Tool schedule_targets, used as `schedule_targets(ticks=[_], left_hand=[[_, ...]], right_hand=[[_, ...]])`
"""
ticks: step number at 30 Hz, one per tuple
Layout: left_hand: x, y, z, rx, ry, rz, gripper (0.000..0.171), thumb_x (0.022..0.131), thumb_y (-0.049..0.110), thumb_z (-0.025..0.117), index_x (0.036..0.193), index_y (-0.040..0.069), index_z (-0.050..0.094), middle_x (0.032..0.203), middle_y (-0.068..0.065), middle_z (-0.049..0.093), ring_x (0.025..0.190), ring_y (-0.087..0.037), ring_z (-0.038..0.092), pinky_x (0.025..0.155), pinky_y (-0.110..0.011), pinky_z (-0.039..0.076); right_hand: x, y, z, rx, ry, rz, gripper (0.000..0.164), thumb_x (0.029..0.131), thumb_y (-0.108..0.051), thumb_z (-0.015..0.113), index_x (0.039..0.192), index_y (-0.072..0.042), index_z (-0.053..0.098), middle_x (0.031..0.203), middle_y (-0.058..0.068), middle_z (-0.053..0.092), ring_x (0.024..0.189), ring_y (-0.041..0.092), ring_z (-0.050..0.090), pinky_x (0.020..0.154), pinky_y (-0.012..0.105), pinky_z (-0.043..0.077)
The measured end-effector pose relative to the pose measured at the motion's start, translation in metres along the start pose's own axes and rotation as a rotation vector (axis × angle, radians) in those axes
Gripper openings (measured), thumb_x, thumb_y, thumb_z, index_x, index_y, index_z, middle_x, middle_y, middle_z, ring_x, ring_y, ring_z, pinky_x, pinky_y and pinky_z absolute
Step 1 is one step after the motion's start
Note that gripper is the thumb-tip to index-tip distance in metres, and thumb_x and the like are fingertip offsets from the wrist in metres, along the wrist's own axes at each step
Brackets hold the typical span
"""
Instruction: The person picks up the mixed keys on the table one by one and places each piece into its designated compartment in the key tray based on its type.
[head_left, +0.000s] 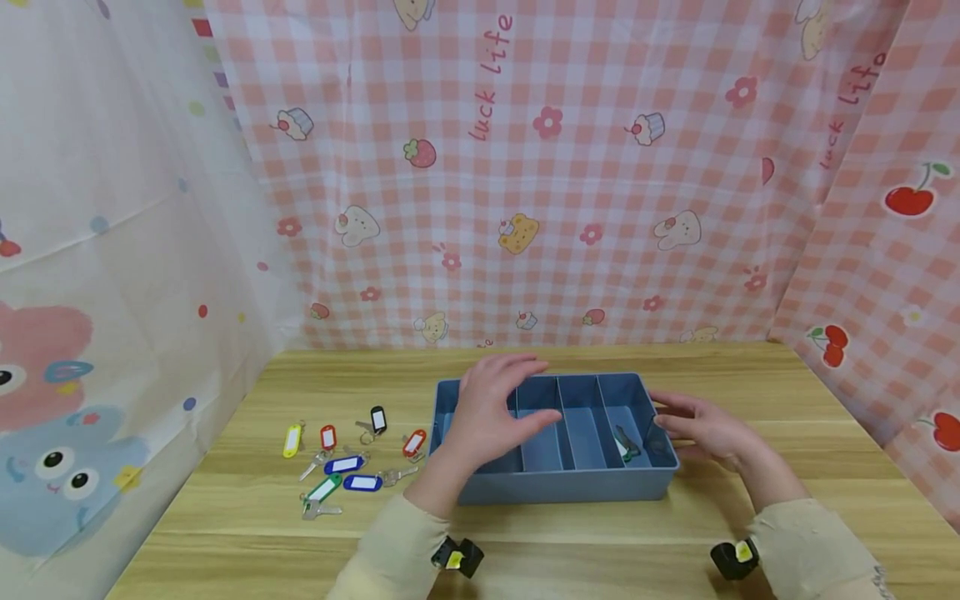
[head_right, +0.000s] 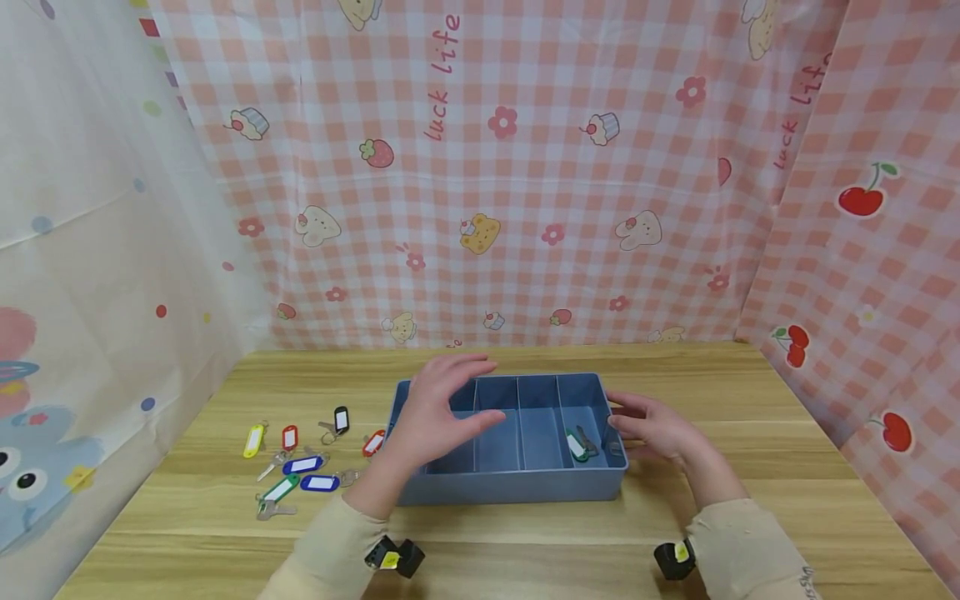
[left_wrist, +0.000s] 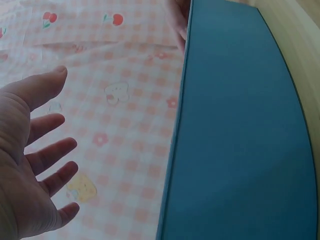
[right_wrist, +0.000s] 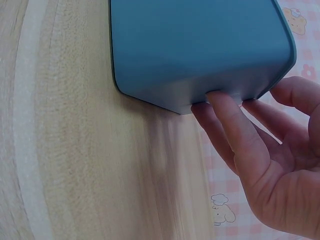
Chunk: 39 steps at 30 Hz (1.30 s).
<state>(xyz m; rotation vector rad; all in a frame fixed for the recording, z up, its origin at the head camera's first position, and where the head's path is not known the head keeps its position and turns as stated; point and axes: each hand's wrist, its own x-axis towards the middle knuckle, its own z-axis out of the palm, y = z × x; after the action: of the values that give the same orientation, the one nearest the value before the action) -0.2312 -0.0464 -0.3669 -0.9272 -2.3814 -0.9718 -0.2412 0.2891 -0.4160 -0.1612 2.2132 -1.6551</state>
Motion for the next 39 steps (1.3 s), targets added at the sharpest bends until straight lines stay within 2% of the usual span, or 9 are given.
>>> schedule_targets(ticks=[8, 19, 28, 39], left_hand=[[-0.009, -0.018, -0.012, 0.072, -0.035, 0.015, 0.058, 0.083, 0.037, 0.081, 0.133, 0.016, 0.063, 0.137, -0.005, 0.058, 0.128, -0.027, 0.047, 0.104, -0.059, 0.030], [-0.018, -0.035, -0.030, 0.078, -0.029, -0.009, 0.059, 0.080, 0.035, 0.083, 0.132, 0.013, 0.064, 0.135, -0.008, 0.059, 0.126, -0.030, 0.048, 0.102, -0.059, 0.033], [-0.027, -0.050, -0.052, 0.095, -0.004, -0.095, 0.061, 0.079, 0.034, 0.084, 0.132, 0.011, 0.064, 0.136, -0.009, 0.059, 0.127, -0.033, 0.048, 0.102, -0.062, 0.033], [-0.042, -0.069, -0.075, 0.107, 0.003, -0.148, 0.060, 0.079, 0.032, 0.084, 0.132, 0.011, 0.064, 0.136, -0.010, 0.059, 0.129, -0.034, 0.047, 0.105, -0.059, 0.032]], right_hand=[[-0.001, -0.002, 0.001, 0.008, -0.006, 0.007, 0.067, 0.102, -0.017, 0.056, 0.153, 0.006, 0.019, 0.145, 0.038, 0.035, 0.117, 0.037, 0.057, 0.092, 0.051, 0.051], [-0.001, -0.002, 0.001, -0.013, 0.002, 0.011, 0.066, 0.102, -0.016, 0.056, 0.153, 0.007, 0.020, 0.145, 0.038, 0.035, 0.116, 0.038, 0.057, 0.091, 0.051, 0.051], [-0.002, -0.002, 0.001, -0.028, 0.010, 0.017, 0.066, 0.102, -0.018, 0.056, 0.153, 0.006, 0.021, 0.145, 0.037, 0.035, 0.117, 0.038, 0.056, 0.092, 0.051, 0.051], [-0.002, -0.002, 0.000, -0.028, 0.011, 0.019, 0.066, 0.102, -0.018, 0.056, 0.153, 0.006, 0.022, 0.146, 0.037, 0.035, 0.118, 0.039, 0.056, 0.092, 0.052, 0.051]])
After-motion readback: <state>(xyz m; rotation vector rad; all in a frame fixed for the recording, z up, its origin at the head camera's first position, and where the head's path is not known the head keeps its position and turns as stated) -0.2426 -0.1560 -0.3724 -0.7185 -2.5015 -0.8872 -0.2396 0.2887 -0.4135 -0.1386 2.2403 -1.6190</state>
